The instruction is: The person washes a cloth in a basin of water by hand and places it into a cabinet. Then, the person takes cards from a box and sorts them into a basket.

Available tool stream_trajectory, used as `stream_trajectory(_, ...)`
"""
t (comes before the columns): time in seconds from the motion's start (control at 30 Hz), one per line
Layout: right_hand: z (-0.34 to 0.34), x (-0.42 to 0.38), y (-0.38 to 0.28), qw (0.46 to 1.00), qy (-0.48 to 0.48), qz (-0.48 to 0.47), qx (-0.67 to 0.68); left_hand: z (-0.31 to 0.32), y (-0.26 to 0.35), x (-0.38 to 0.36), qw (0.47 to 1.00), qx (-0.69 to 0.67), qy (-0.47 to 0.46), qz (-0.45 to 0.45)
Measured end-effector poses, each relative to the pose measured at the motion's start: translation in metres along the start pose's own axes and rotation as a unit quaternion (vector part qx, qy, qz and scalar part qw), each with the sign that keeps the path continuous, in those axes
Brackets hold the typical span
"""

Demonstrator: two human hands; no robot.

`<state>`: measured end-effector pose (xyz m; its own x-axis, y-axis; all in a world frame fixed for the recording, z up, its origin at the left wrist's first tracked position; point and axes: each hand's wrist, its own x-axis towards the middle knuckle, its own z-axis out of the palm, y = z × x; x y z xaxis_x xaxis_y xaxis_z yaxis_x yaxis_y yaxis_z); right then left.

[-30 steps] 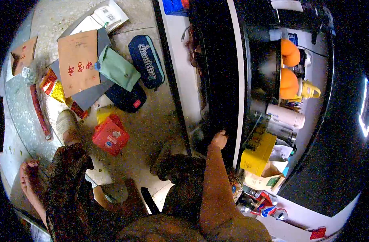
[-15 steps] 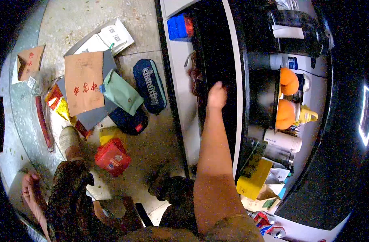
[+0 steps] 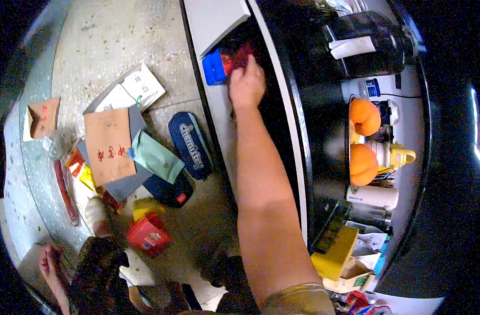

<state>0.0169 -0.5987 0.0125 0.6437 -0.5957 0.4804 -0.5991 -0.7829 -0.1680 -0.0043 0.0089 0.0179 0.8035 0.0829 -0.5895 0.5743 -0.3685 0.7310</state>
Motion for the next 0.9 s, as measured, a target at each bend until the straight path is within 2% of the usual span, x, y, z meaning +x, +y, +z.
stream_trajectory(0.03, 0.007, 0.004, -0.012, 0.998, 0.033, -0.049, -0.011, -0.001, 0.001, -0.004, 1.0, -0.001, 0.005, 0.012)
stream_trajectory(0.07, 0.014, 0.004, -0.023, 0.996, 0.049, -0.079, -0.012, -0.001, 0.003, -0.007, 0.998, 0.058, 0.0, 0.03)
stream_trajectory(0.1, 0.018, 0.004, -0.036, 0.996, 0.042, -0.071, -0.024, 0.001, 0.006, -0.009, 0.992, 0.118, -0.007, 0.045)
stream_trajectory(0.13, 0.012, -0.002, -0.053, 0.998, 0.011, -0.061, -0.032, 0.004, 0.011, -0.009, 0.992, 0.119, -0.007, 0.05)
stream_trajectory(0.17, 0.01, -0.012, -0.064, 0.997, -0.013, -0.07, 0.038, 0.007, 0.016, -0.007, 0.993, 0.106, -0.033, 0.049)
stream_trajectory(0.2, -0.001, -0.03, -0.085, 0.958, -0.104, -0.012, 0.266, 0.011, 0.02, -0.006, 0.993, 0.092, -0.06, 0.045)
stream_trajectory(0.23, 0.015, -0.055, -0.09, 0.954, -0.049, -0.084, 0.284, 0.014, 0.024, -0.007, 0.992, 0.078, -0.086, 0.04)
stream_trajectory(0.27, 0.0, -0.079, -0.108, 0.929, -0.11, -0.02, 0.352, 0.019, 0.027, -0.011, 0.993, 0.078, -0.083, 0.043)
stream_trajectory(0.3, -0.015, -0.099, -0.124, 0.9, -0.176, 0.082, 0.389, 0.028, 0.028, -0.017, 0.995, 0.086, -0.006, 0.05)
stream_trajectory(0.33, -0.016, -0.121, -0.133, 0.87, -0.161, 0.119, 0.45, 0.032, 0.026, -0.02, 0.991, 0.094, 0.071, 0.057)
stream_trajectory(0.37, -0.027, -0.141, -0.141, 0.833, -0.19, 0.161, 0.494, 0.028, 0.02, -0.016, 0.991, 0.096, 0.073, 0.059)
stream_trajectory(0.43, -0.051, -0.174, -0.154, 0.776, -0.222, 0.2, 0.556, 0.013, 0.004, -0.003, 0.992, -0.054, -0.076, 0.087)
stream_trajectory(0.47, -0.067, -0.186, -0.158, 0.755, -0.236, 0.225, 0.569, 0.016, 0.0, -0.005, 0.996, -0.078, 0.004, 0.039)
stream_trajectory(0.5, -0.084, -0.194, -0.161, 0.755, -0.234, 0.22, 0.572, 0.018, 0.007, -0.011, 0.996, -0.081, 0.006, 0.043)
stream_trajectory(0.57, -0.12, -0.207, -0.165, 0.547, -0.232, 0.439, 0.674, 0.024, 0.033, -0.019, 0.988, -0.027, -0.101, 0.112)
stream_trajectory(0.63, -0.153, -0.22, -0.152, 0.448, -0.242, 0.456, 0.73, 0.027, 0.046, -0.024, 0.987, 0.011, -0.074, 0.142)
stream_trajectory(0.7, -0.174, -0.234, -0.15, 0.379, -0.209, 0.421, 0.797, 0.027, 0.056, -0.022, 0.976, 0.004, -0.14, 0.167)
stream_trajectory(0.73, -0.187, -0.241, -0.146, 0.373, -0.211, 0.469, 0.772, 0.032, 0.057, -0.022, 0.968, -0.024, -0.139, 0.209)
stream_trajectory(0.77, -0.2, -0.25, -0.141, 0.366, -0.211, 0.516, 0.745, 0.034, 0.069, -0.026, 0.956, 0.011, -0.142, 0.256)
stream_trajectory(0.83, -0.215, -0.259, -0.135, 0.26, -0.242, 0.388, 0.85, 0.032, 0.087, -0.036, 0.943, 0.035, -0.184, 0.276)
stream_trajectory(0.9, -0.246, -0.254, -0.145, 0.28, -0.256, 0.406, 0.831, 0.024, 0.097, -0.046, 0.936, 0.001, -0.219, 0.277)
